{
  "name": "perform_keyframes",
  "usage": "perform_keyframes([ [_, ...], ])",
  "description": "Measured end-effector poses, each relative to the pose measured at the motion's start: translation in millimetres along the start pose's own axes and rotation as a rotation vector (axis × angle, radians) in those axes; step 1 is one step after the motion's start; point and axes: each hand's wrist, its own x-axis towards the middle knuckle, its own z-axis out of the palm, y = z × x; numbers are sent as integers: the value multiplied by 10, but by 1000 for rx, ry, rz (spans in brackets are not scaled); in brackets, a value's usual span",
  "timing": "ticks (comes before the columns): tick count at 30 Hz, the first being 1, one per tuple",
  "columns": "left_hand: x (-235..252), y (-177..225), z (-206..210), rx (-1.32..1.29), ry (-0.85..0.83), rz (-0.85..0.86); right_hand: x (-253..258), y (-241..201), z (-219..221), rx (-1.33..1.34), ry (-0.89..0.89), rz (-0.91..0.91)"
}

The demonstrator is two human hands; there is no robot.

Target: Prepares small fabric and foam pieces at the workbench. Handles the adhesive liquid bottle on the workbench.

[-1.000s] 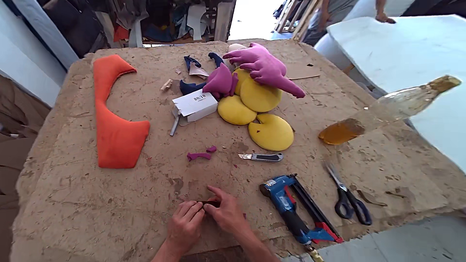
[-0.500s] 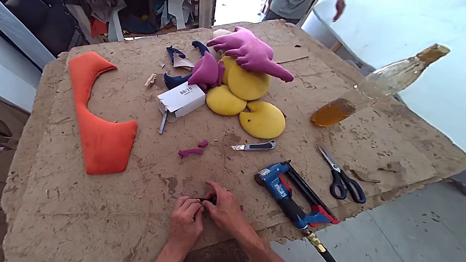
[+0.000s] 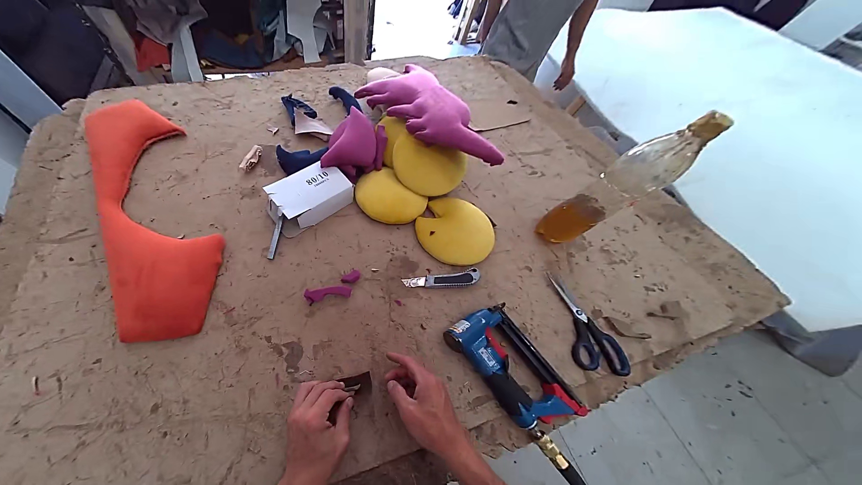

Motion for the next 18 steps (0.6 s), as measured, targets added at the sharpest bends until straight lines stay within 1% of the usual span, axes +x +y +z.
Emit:
perform_keyframes([
  [2, 26, 52, -18, -10, -2, -85, -104, 45, 75, 17, 4, -31],
  [4, 69, 116, -51, -11, -38, -183, -181, 84, 118, 31, 16, -51],
  [10, 304, 211, -184, -116, -297, -541, -302, 138, 57, 85, 86, -110],
  [15, 442, 258, -250, -96, -424, -618, -251, 142, -71, 61, 97, -83],
  [18, 414, 218, -238, -106, -402, -579, -217, 147, -87, 58, 85, -67],
])
